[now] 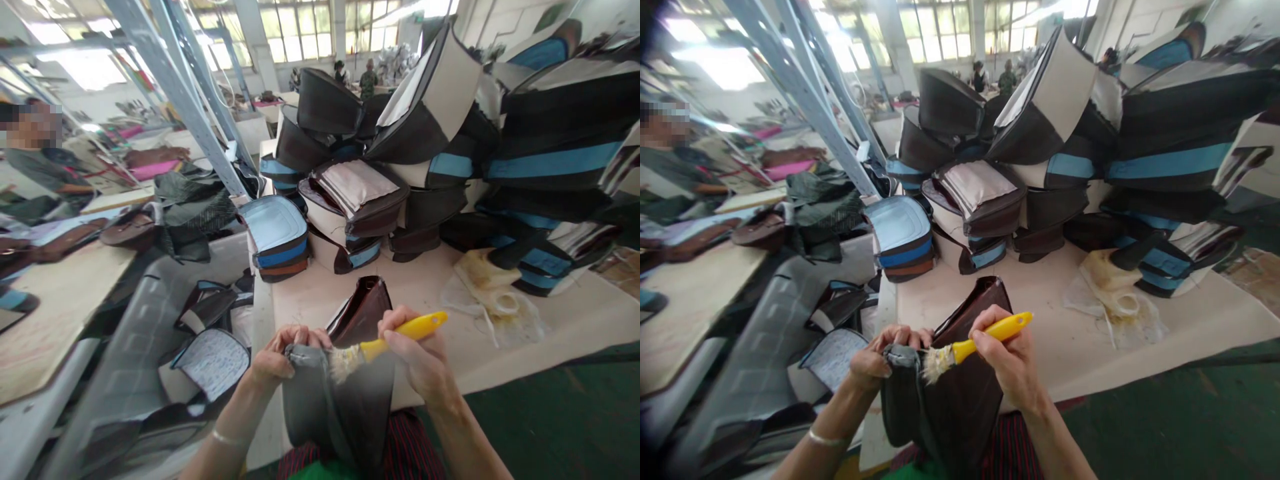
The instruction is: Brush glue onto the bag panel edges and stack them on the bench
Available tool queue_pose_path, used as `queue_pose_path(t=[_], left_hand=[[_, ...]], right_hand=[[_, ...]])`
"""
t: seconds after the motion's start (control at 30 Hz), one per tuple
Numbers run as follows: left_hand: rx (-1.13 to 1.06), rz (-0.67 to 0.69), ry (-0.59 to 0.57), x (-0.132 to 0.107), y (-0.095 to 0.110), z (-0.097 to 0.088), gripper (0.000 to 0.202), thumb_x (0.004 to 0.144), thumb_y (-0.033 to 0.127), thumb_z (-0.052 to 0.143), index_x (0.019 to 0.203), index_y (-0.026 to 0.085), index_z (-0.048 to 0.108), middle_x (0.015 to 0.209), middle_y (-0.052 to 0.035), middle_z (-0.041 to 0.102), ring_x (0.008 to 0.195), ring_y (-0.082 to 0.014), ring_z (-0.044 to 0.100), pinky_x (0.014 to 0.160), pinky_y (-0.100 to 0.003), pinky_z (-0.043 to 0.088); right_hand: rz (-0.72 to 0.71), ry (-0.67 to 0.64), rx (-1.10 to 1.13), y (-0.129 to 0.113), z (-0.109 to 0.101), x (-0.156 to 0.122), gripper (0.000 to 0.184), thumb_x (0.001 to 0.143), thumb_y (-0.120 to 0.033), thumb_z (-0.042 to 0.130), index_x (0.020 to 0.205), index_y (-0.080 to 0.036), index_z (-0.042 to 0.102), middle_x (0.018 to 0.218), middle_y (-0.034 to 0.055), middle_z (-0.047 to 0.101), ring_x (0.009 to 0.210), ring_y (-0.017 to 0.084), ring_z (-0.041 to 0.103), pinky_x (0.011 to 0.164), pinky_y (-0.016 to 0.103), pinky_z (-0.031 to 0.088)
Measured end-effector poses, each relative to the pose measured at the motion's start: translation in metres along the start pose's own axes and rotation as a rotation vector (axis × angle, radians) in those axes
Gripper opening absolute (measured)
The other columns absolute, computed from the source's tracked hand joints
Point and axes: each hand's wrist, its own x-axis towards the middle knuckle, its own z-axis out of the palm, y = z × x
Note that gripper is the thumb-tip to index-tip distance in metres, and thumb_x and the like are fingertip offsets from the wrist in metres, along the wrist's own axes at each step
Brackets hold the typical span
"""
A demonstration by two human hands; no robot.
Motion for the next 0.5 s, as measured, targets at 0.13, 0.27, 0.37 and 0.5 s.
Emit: queue_pose_path(t=[0.13, 0.27, 0.37, 0.5], left_hand=[[-0.155, -0.072, 0.026, -0.006, 0.000, 0.001, 0.030, 0.042, 0.019, 0.071, 0.053, 0.018, 0.043, 0.058, -0.0025, 0.058, 0.068, -0.0203, 0.053, 0.071, -0.034, 0.040], [-0.183, -0.073, 0.035, -0.008, 0.000, 0.002, 0.028, 0.039, 0.014, 0.066, 0.053, 0.018, 0.043, 0.060, -0.0039, 0.060, 0.071, -0.0206, 0.055, 0.066, -0.031, 0.039], [-0.188, -0.052, 0.062, -0.007, 0.001, 0.003, 0.026, 0.038, 0.013, 0.065, 0.053, 0.018, 0.044, 0.059, -0.0043, 0.059, 0.075, -0.0222, 0.055, 0.067, -0.031, 0.039], [-0.216, -0.021, 0.074, -0.006, 0.002, 0.002, 0.025, 0.037, 0.014, 0.063, 0.054, 0.018, 0.044, 0.059, -0.0031, 0.056, 0.071, -0.0204, 0.054, 0.066, -0.031, 0.040]], right_hand=[[-0.086, -0.059, -0.048, 0.001, 0.009, -0.002, 0.006, 0.088, -0.020, 0.063, 0.086, -0.024, 0.066, 0.079, -0.0007, 0.055, 0.069, 0.014, 0.050, 0.060, 0.026, 0.040], [-0.182, 0.003, -0.082, -0.004, 0.016, -0.011, 0.014, 0.090, -0.016, 0.061, 0.096, -0.026, 0.067, 0.086, 0.0004, 0.057, 0.072, 0.014, 0.053, 0.059, 0.025, 0.043], [-0.291, 0.117, -0.075, -0.007, 0.018, -0.018, 0.012, 0.091, -0.015, 0.057, 0.090, -0.025, 0.064, 0.081, -0.0002, 0.055, 0.076, 0.015, 0.051, 0.065, 0.026, 0.044], [-0.334, -0.015, -0.268, -0.008, 0.017, -0.022, 0.014, 0.091, -0.012, 0.054, 0.091, -0.023, 0.063, 0.078, -0.0001, 0.057, 0.071, 0.015, 0.052, 0.068, 0.030, 0.044]])
